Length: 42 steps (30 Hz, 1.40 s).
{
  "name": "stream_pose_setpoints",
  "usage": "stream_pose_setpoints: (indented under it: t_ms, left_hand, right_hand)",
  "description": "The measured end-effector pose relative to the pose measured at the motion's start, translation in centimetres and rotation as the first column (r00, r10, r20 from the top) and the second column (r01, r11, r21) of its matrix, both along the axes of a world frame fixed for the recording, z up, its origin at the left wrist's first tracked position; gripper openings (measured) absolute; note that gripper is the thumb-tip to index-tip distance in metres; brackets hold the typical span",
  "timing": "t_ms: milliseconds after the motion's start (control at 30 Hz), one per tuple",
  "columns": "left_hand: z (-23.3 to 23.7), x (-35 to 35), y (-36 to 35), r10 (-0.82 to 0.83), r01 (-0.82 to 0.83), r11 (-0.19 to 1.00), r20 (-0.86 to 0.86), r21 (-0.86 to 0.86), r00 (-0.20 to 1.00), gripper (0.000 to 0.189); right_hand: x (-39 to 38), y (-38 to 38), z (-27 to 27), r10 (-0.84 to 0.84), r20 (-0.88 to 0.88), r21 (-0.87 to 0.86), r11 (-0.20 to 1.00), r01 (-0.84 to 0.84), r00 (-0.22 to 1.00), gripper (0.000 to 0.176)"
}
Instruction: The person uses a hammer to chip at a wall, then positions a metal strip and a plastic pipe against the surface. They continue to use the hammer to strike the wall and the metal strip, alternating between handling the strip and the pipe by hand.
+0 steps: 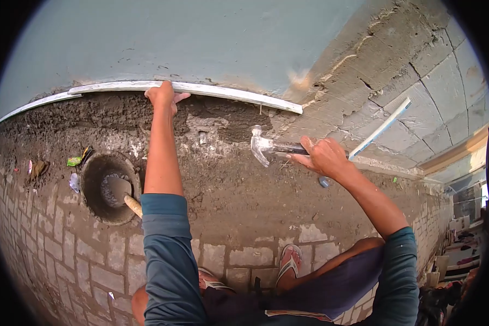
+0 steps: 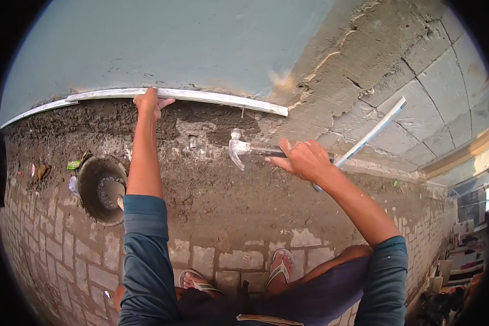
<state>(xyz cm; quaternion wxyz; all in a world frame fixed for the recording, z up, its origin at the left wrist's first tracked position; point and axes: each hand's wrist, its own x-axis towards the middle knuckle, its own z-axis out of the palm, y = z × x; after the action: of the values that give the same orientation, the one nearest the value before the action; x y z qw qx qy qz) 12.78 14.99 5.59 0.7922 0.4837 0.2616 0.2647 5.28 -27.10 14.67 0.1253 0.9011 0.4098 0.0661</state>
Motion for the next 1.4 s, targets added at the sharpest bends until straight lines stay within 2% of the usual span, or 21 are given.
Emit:
stream_pose_setpoints:
  t_ms: [33, 67, 100, 133, 200, 267, 400, 467, 533, 633, 733, 867, 1033, 1067, 1167, 1200, 1267, 1333, 1367, 1400]
  left_hand:
    - [0.4, -0.4, -0.4, -0.003, 0.003, 1.0, -0.012, -0.009, 1.0, 0.048]
    - [1.9, -1.4, -1.7, 0.095, -0.096, 0.995, -0.025, -0.007, 0.995, 0.056]
    - [2.0, -1.8, -1.7, 0.085, -0.086, 0.996, -0.065, -0.01, 0.994, 0.069]
    - [2.1, -2.0, -2.1, 0.156, -0.156, 0.988, -0.021, 0.02, 0.987, 0.071]
    - [1.8, -1.6, -2.0, 0.176, -0.176, 0.984, -0.044, -0.006, 0.983, 0.073]
    - [2.1, -2.1, -1.6, 0.074, -0.078, 0.995, -0.057, -0.069, 0.996, 0.078]
    - [2.1, -2.2, -1.7, 0.075, -0.081, 0.994, -0.093, -0.069, 0.993, 0.076]
    - [2.4, -2.2, -1.9, 0.14, -0.146, 0.984, -0.064, -0.101, 0.988, 0.068]
    - [2.1, -1.8, -1.8, 0.138, -0.146, 0.983, -0.069, -0.113, 0.988, 0.069]
    - [2.1, -2.2, -1.9, 0.116, -0.118, 0.989, -0.029, -0.09, 0.993, 0.08]
    - [2.9, -3.0, -2.0, 0.045, -0.053, 0.989, -0.062, -0.135, 0.997, 0.08]
    - [2.4, -2.4, -1.8, 0.092, -0.101, 0.987, -0.083, -0.122, 0.992, 0.082]
    - [3.3, -3.3, -1.9, 0.031, -0.038, 0.994, -0.065, -0.107, 0.997, 0.084]
    - [3.4, -3.3, -2.2, 0.073, -0.075, 0.993, -0.025, -0.087, 0.997, 0.084]
    - [2.6, -2.2, -1.7, 0.07, -0.072, 0.994, -0.024, -0.081, 0.997, 0.057]
    - [2.0, -1.5, -1.4, 0.071, -0.073, 0.993, -0.028, -0.093, 0.997, 0.054]
    - [1.2, -0.8, -1.0, 0.078, -0.077, 0.996, 0.004, -0.049, 0.997, 0.051]
    - [2.0, -1.1, -1.6, 0.134, -0.137, 0.988, -0.047, -0.075, 0.99, 0.047]
    - [1.0, -0.3, -0.6, 0.08, -0.083, 0.995, -0.04, -0.06, 0.996, 0.079]
    - [1.1, -0.4, -0.9, 0.073, -0.076, 0.995, -0.045, -0.064, 0.996, 0.079]
  right_hand:
    - [0.6, 0.0, -0.8, 0.002, 0.005, 0.05, 0.999, -0.003, 1.0, 0.055]
    - [0.9, 0.2, -1.3, -0.048, -0.026, 0.069, 0.996, 0.05, 0.999, 0.055]
    - [1.1, 0.4, -1.5, -0.078, -0.058, 0.081, 0.993, 0.082, 0.995, 0.055]
    - [1.2, 0.7, -1.5, -0.089, -0.074, 0.087, 0.992, 0.096, 0.993, 0.056]
    - [1.2, 0.1, -2.1, -0.117, -0.076, 0.111, 0.986, 0.125, 0.99, 0.057]
    - [1.2, -0.3, -2.3, -0.102, -0.064, 0.128, 0.986, 0.109, 0.993, 0.057]
    - [1.2, -0.7, -2.6, -0.151, -0.052, 0.072, 0.985, 0.154, 0.987, 0.057]
    - [0.9, -0.8, -2.6, -0.155, -0.089, 0.124, 0.978, 0.165, 0.984, 0.056]
    - [1.0, -1.1, -2.8, -0.14, -0.076, 0.14, 0.979, 0.149, 0.987, 0.055]
    - [0.8, -1.3, -2.3, -0.127, -0.053, 0.135, 0.982, 0.133, 0.99, 0.055]
    - [0.6, -1.0, -1.8, -0.132, -0.036, 0.132, 0.982, 0.136, 0.991, 0.055]
    - [0.4, -0.5, -1.3, -0.17, -0.038, 0.14, 0.975, 0.174, 0.985, 0.055]
    - [0.1, 0.3, -1.0, -0.151, -0.038, 0.154, 0.976, 0.155, 0.988, 0.057]
    - [-0.3, 0.3, -0.7, -0.163, -0.041, 0.141, 0.976, 0.167, 0.986, 0.057]
    - [-0.2, -0.1, -0.8, -0.139, -0.047, 0.094, 0.985, 0.143, 0.989, 0.06]
    - [0.0, -0.1, -0.9, -0.118, -0.022, 0.077, 0.99, 0.12, 0.993, 0.06]
    - [0.9, 0.0, -0.9, -0.103, -0.083, 0.039, 0.994, 0.106, 0.991, 0.06]
    - [2.3, 0.4, -1.2, -0.117, -0.054, -0.015, 0.993, 0.116, 0.992, 0.059]
    - [2.6, 0.3, -1.5, -0.096, -0.021, -0.063, 0.993, 0.095, 0.995, 0.059]
    - [2.8, -0.2, -1.9, -0.104, -0.026, -0.069, 0.992, 0.102, 0.994, 0.059]
